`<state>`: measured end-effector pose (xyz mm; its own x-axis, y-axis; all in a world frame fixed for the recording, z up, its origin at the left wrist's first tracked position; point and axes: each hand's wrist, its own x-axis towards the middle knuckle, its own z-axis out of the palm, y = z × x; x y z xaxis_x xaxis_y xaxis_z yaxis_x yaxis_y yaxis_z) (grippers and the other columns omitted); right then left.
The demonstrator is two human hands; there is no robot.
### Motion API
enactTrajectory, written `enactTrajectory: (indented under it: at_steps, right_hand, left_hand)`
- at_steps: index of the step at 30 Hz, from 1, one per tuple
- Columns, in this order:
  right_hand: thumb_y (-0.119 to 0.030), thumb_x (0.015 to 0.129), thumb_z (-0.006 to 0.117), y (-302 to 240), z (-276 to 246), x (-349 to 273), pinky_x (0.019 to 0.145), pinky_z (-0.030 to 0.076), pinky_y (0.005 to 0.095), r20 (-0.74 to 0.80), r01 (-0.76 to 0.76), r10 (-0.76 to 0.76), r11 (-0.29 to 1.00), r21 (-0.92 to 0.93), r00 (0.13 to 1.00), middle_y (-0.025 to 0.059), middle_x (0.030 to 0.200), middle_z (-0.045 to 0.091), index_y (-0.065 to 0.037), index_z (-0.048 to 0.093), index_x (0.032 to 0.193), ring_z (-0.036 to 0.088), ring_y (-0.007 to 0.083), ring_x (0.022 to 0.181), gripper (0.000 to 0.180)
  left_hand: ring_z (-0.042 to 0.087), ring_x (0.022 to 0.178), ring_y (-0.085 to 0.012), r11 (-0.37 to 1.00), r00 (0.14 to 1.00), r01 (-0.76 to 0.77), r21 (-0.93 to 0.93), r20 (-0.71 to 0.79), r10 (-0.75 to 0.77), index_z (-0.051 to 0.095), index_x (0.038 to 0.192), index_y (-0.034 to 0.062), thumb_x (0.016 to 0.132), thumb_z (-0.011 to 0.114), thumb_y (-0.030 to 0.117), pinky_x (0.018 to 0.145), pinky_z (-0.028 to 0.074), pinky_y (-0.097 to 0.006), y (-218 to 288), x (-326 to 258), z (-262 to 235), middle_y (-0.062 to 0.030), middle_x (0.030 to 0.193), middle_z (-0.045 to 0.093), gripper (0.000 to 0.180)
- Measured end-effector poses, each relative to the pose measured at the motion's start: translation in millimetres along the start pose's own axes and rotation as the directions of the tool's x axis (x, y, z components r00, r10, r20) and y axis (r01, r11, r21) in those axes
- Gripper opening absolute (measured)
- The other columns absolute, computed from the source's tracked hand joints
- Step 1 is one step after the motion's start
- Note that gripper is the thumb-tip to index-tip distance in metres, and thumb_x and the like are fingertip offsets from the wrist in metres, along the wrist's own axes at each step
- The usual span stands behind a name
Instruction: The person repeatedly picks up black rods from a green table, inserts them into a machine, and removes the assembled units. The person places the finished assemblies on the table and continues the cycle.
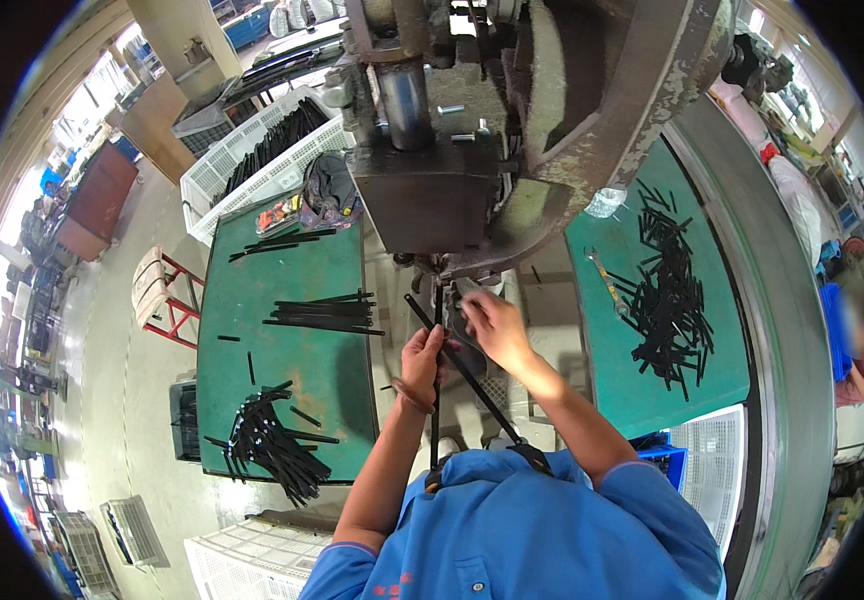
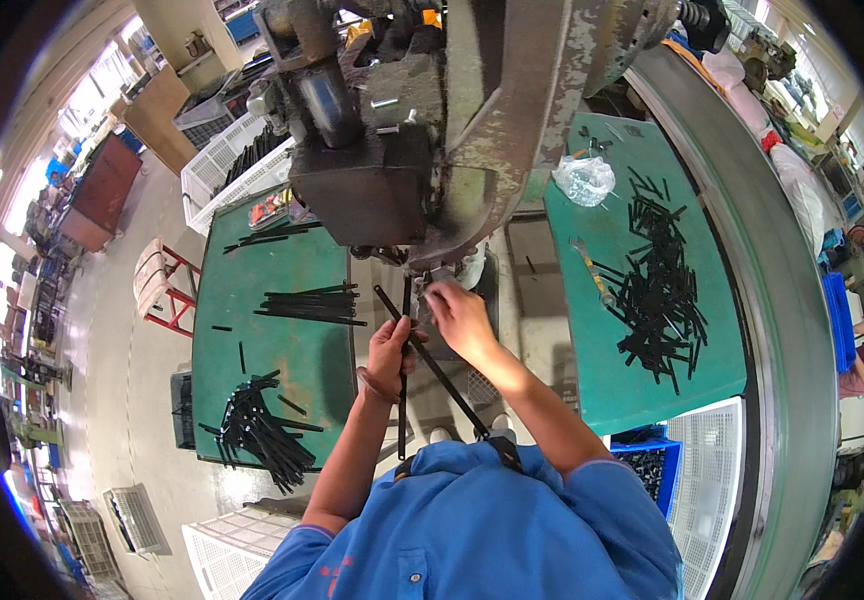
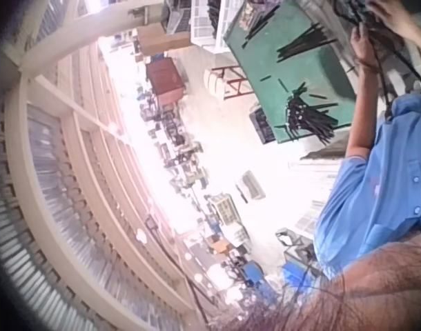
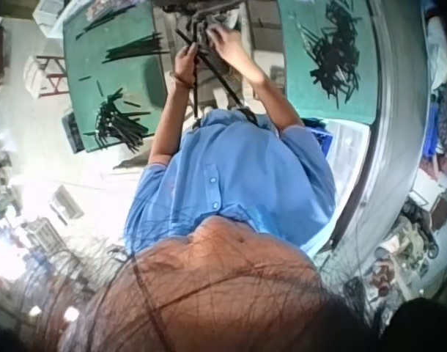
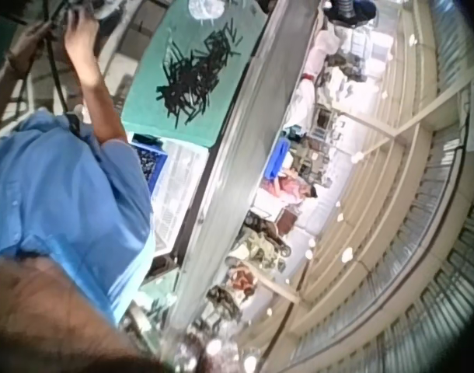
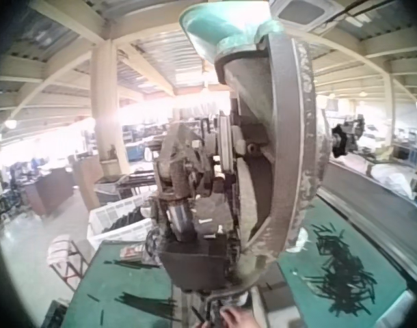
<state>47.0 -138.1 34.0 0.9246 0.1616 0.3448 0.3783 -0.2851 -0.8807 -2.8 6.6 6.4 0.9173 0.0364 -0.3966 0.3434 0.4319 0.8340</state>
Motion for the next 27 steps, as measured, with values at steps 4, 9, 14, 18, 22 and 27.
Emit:
enactTrajectory:
  at_steps: [4,9,14,18,22,27]
  right_hand:
    - [-0.022,0.09,0.051,25,27,36,0.045,0.043,0.043,-0.072,0.242,-0.292,0.887,-0.392,0.954,0.0131,0.054,0.056,-0.006,0.054,0.075,0.057,0.0336,0.05,0.022]
    - [-0.018,0.086,0.053,17,37,44,0.043,0.044,0.0431,-0.13,0.27,-0.35,0.87,-0.413,0.928,0.0151,0.058,0.057,-0.006,0.055,0.068,0.056,0.0355,0.052,0.022]
    - [-0.015,0.081,0.064,38,31,56,0.035,0.031,0.0255,0.273,-0.474,0.388,0.701,0.533,0.88,0.0031,0.058,0.052,-0.008,0.053,0.073,0.044,0.0105,0.041,0.015]
    - [-0.013,0.076,0.069,37,10,67,0.036,0.03,0.0212,0.467,-0.706,0.544,0.409,0.577,0.697,0.0034,0.059,0.054,-0.007,0.056,0.077,0.044,0.0079,0.041,0.014]
    - [-0.006,0.076,0.069,62,-28,43,0.036,0.036,0.0253,0.342,-0.643,0.591,0.427,0.636,0.731,0.0063,0.059,0.057,-0.002,0.06,0.076,0.047,0.0119,0.042,0.01]
    - [-0.024,0.068,0.072,136,-202,-71,0.064,0.05,0.0377,-0.379,-0.405,0.249,0.812,-0.42,0.891,0.008,0.07,0.063,-0.009,0.065,0.076,0.063,0.0238,0.069,0.019]
  left_hand:
    - [0.038,0.039,-0.0045,1.0,1.0,0.005,0.02,0.029,-0.006,0.056,0.093,0.0074,0.093,0.052,0.025,0.033,0.028,-0.02,-3,3,5,-0.0055,0.075,0.063,0.018]
    - [0.037,0.039,-0.0048,0.999,1.0,-0.021,0.041,0.002,0.021,0.056,0.094,0.0087,0.093,0.053,0.026,0.033,0.028,-0.02,-6,4,-2,-0.005,0.075,0.062,0.017]
    - [0.037,0.036,-0.0056,0.999,0.999,-0.044,-0.002,0.024,0.044,0.055,0.094,0.0046,0.093,0.053,0.024,0.032,0.026,-0.021,-8,8,-1,-0.0072,0.073,0.063,0.019]
    - [0.035,0.035,-0.0052,0.999,0.998,-0.019,-0.028,0.057,0.02,0.055,0.096,0.006,0.093,0.052,0.026,0.032,0.025,-0.021,-11,11,-3,-0.0068,0.072,0.062,0.02]
    - [0.034,0.037,-0.0056,0.999,0.999,-0.013,0.029,0.043,0.012,0.056,0.096,0.009,0.093,0.052,0.027,0.033,0.024,-0.02,-10,9,-3,-0.0034,0.073,0.06,0.019]
    - [0.032,0.036,-0.0047,1.0,1.0,-0.018,-0.009,0.02,0.018,0.056,0.095,0.0084,0.094,0.051,0.024,0.032,0.021,-0.02,-9,6,2,-0.004,0.072,0.061,0.017]
